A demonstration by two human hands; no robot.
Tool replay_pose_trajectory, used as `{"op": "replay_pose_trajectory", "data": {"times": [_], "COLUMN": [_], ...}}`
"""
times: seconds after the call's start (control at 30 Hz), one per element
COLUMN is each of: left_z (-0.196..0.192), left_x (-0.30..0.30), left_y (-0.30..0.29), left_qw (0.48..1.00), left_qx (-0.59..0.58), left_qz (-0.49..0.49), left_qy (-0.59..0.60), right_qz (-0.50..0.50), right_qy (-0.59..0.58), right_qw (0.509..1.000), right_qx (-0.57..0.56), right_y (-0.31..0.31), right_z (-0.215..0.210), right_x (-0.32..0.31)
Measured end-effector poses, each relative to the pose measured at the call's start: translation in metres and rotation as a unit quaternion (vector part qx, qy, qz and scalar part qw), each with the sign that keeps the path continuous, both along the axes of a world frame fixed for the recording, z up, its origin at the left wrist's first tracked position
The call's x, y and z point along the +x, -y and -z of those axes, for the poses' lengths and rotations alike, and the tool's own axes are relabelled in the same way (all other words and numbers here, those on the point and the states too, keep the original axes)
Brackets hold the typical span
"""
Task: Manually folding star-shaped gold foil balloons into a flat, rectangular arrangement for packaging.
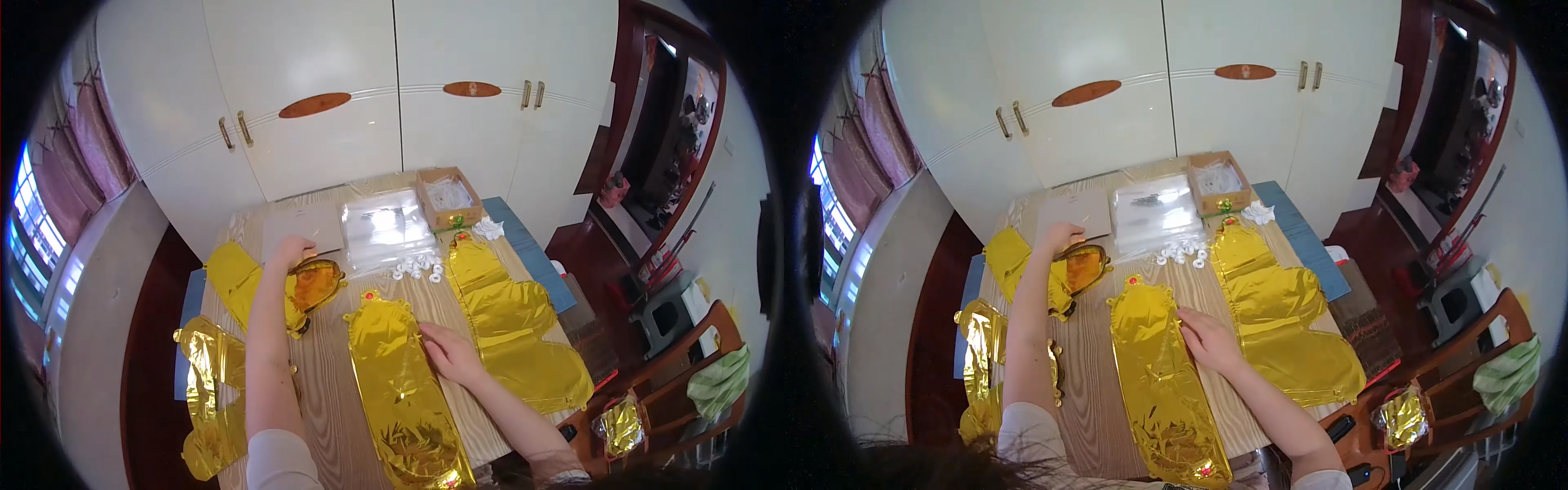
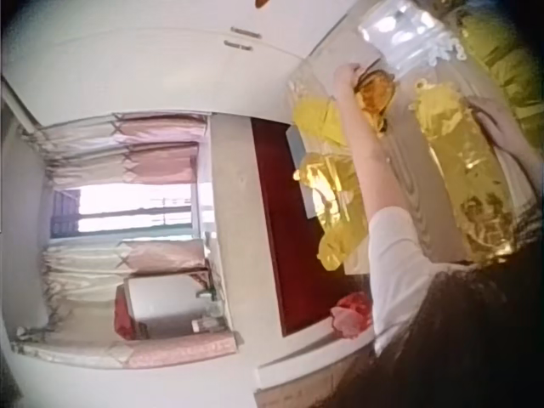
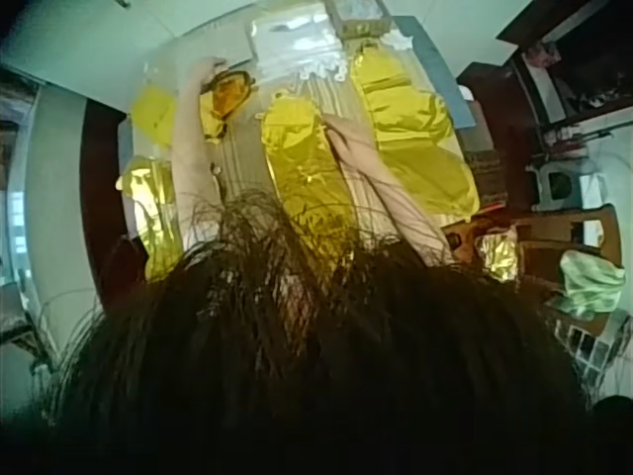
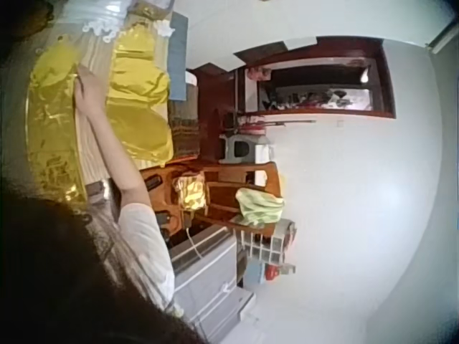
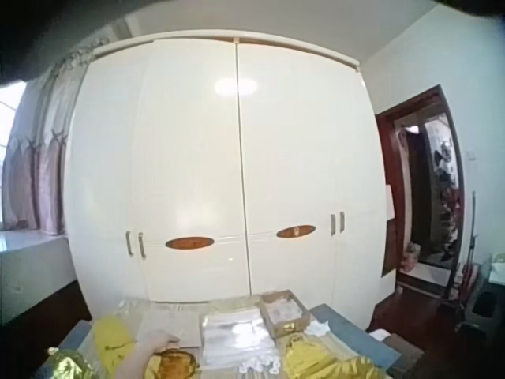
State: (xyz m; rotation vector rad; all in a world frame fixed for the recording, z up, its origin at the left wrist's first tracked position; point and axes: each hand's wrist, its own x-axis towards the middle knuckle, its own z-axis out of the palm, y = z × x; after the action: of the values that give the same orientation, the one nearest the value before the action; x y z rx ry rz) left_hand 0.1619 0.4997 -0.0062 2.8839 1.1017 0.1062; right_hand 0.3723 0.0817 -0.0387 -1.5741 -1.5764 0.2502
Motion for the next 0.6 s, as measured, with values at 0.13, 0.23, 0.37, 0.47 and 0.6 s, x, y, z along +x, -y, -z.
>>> {"op": "replay_pose_trajectory", "data": {"times": [0.13,0.23,0.37,0.47,0.6], "left_z": [-0.004,-0.023,-0.005,-0.004,0.007], "left_x": [0.003,0.007,-0.002,0.009,0.005], "left_y": [0.013,0.039,0.025,0.030,0.034], "left_qw": [0.999,0.997,0.996,0.991,0.977], "left_qx": [0.031,0.050,0.084,0.116,0.206], "left_qz": [0.010,0.013,0.003,0.007,0.007], "left_qy": [-0.007,-0.055,-0.044,-0.059,-0.056], "right_qz": [0.004,0.006,-0.001,0.004,-0.002], "right_qy": [-0.002,0.003,0.003,0.003,0.000], "right_qw": [1.000,1.000,1.000,1.000,1.000], "right_qx": [0.004,0.004,0.007,0.014,0.024], "right_y": [0.000,0.002,-0.001,0.001,-0.001], "right_z": [-0.001,0.000,-0.001,0.003,0.008], "right_x": [0.000,0.001,-0.002,0.003,0.001]}}
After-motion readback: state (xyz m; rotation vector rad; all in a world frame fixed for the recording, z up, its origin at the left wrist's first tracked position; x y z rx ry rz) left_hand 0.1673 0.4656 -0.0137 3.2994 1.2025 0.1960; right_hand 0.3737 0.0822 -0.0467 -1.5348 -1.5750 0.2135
